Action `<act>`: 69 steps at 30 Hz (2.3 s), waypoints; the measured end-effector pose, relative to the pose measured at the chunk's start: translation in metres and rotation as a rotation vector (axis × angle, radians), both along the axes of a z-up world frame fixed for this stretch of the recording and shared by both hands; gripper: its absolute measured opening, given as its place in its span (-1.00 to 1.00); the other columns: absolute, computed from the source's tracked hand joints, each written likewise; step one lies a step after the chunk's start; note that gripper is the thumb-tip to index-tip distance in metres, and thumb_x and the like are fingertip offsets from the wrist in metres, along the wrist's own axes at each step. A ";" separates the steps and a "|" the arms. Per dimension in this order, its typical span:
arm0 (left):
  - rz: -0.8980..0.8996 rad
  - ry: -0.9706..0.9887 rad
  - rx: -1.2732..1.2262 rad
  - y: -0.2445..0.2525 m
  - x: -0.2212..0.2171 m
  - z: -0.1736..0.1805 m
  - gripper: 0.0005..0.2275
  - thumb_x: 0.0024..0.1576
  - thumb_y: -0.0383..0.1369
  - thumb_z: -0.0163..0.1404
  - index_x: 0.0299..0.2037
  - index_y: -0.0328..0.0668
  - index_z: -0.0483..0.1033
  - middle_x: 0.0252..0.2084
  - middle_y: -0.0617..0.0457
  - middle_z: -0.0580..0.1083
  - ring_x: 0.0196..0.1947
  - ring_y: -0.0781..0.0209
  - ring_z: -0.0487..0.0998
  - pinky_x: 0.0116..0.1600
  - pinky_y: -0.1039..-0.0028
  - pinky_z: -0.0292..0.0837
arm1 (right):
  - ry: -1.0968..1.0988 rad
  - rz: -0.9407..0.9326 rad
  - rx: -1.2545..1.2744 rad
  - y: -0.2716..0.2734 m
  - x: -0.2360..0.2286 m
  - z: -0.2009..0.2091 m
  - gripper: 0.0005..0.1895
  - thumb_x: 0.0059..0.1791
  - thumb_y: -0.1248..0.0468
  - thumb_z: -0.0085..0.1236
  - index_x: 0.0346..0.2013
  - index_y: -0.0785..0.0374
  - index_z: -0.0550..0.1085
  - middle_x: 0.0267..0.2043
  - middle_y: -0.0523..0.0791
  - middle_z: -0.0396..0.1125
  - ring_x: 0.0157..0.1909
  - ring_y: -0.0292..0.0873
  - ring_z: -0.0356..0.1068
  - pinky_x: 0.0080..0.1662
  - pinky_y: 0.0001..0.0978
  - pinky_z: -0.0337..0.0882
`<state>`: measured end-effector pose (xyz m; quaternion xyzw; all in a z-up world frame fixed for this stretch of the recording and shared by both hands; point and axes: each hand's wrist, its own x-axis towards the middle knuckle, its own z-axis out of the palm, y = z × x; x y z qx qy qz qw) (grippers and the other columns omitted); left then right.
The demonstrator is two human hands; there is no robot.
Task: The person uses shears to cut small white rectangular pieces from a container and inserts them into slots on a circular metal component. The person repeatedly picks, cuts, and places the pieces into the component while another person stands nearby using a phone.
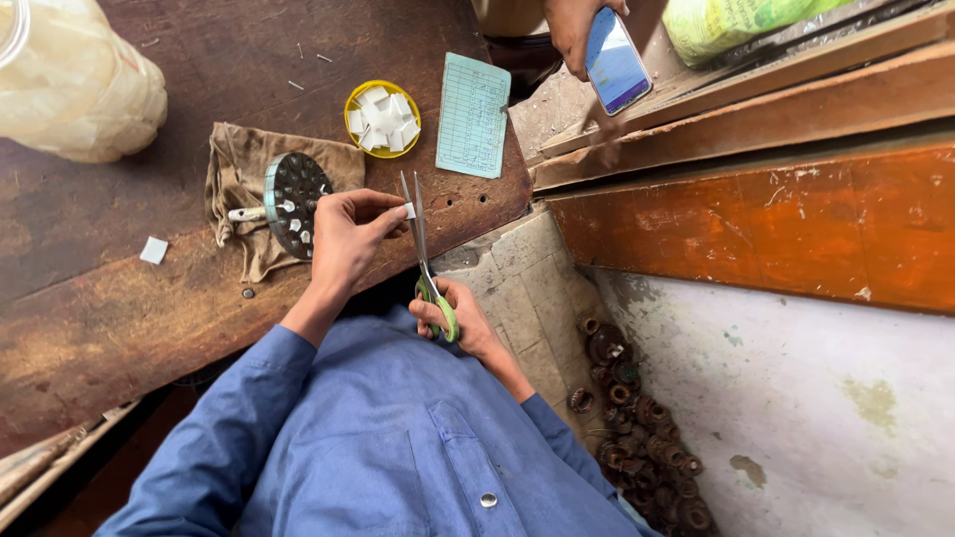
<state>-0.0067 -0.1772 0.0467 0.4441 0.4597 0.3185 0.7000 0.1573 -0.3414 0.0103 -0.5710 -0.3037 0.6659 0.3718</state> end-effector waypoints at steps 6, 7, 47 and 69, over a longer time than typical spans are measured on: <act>0.053 -0.036 0.071 0.004 0.000 -0.004 -0.86 0.13 -0.51 0.17 -0.16 -0.45 0.65 -0.30 -0.04 0.64 -0.35 0.34 0.66 -0.20 0.56 0.61 | -0.031 0.014 -0.051 0.015 0.005 -0.008 -0.66 -0.05 0.12 0.37 -0.27 0.27 0.41 -0.50 -0.19 0.35 -0.52 -0.34 0.38 -0.44 -0.51 0.38; 0.052 -0.018 0.045 -0.003 -0.002 -0.005 -0.86 0.12 -0.51 0.17 -0.17 -0.45 0.65 -0.31 -0.05 0.65 -0.35 0.33 0.66 -0.20 0.55 0.61 | -0.024 0.017 -0.058 0.007 0.005 -0.006 -0.67 -0.05 0.13 0.37 -0.27 0.27 0.42 -0.49 -0.20 0.35 -0.51 -0.34 0.38 -0.43 -0.52 0.38; 0.026 -0.074 -0.017 -0.013 0.005 -0.011 -0.85 0.14 -0.52 0.16 -0.13 -0.45 0.64 -0.27 -0.08 0.65 -0.32 0.31 0.68 -0.15 0.55 0.65 | -0.187 -0.043 -0.066 -0.002 -0.005 0.009 -0.64 -0.17 0.16 0.51 -0.45 0.25 0.44 -0.59 -0.21 0.35 -0.59 -0.38 0.34 -0.50 -0.55 0.33; -0.001 0.827 0.842 0.093 0.055 -0.036 -0.68 -0.04 -0.49 0.29 -0.08 -0.37 0.57 -0.06 -0.20 0.40 -0.08 -0.12 0.45 -0.03 0.17 0.43 | -0.240 -0.198 -0.129 -0.003 0.043 0.026 -0.69 -0.16 0.23 0.47 -0.44 0.27 0.44 -0.59 -0.17 0.37 -0.61 -0.34 0.39 -0.52 -0.53 0.39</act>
